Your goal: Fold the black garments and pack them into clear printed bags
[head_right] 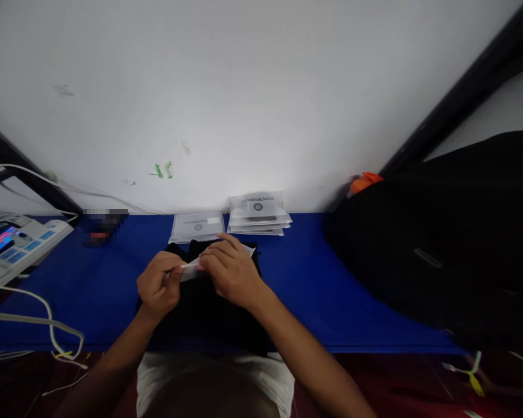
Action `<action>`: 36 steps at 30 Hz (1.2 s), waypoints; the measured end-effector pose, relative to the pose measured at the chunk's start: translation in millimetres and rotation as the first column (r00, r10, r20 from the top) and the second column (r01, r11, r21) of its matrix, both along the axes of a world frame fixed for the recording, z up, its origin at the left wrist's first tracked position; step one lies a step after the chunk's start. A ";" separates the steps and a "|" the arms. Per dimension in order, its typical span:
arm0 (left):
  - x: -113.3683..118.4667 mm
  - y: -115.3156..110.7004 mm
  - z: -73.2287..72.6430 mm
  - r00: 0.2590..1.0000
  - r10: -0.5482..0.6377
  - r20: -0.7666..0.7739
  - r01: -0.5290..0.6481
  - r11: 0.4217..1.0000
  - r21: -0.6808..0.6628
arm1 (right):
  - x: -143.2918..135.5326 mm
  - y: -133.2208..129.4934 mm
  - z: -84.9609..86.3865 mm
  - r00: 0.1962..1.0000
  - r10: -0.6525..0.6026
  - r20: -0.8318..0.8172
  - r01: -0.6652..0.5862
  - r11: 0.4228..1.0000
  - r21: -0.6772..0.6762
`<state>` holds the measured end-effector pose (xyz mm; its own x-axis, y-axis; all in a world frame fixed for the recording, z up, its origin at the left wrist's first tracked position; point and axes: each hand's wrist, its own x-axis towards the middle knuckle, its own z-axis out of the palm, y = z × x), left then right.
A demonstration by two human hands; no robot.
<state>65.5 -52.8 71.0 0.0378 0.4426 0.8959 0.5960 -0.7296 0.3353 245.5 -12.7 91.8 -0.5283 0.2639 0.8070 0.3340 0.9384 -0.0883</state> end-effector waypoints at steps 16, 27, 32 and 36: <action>-0.9 -19.4 -8.5 0.967 -0.105 0.230 0.129 0.987 -0.091 | 39.9 -4.2 -4.1 0.899 0.077 0.431 0.158 0.860 -0.485; -46.2 -40.5 -58.6 0.915 -0.176 -0.362 -0.102 0.769 -0.631 | 91.6 126.1 -12.3 0.683 -0.602 0.413 0.652 0.757 0.025; -59.5 -50.1 -79.6 0.809 -0.292 -0.511 -0.172 0.713 -0.680 | 94.2 162.1 -34.7 0.606 -0.529 0.594 0.686 0.726 -0.053; -54.9 -46.1 -80.5 0.798 -0.306 -0.519 -0.196 0.683 -0.704 | 93.5 167.3 -34.0 0.602 -0.505 0.619 0.693 0.715 -0.091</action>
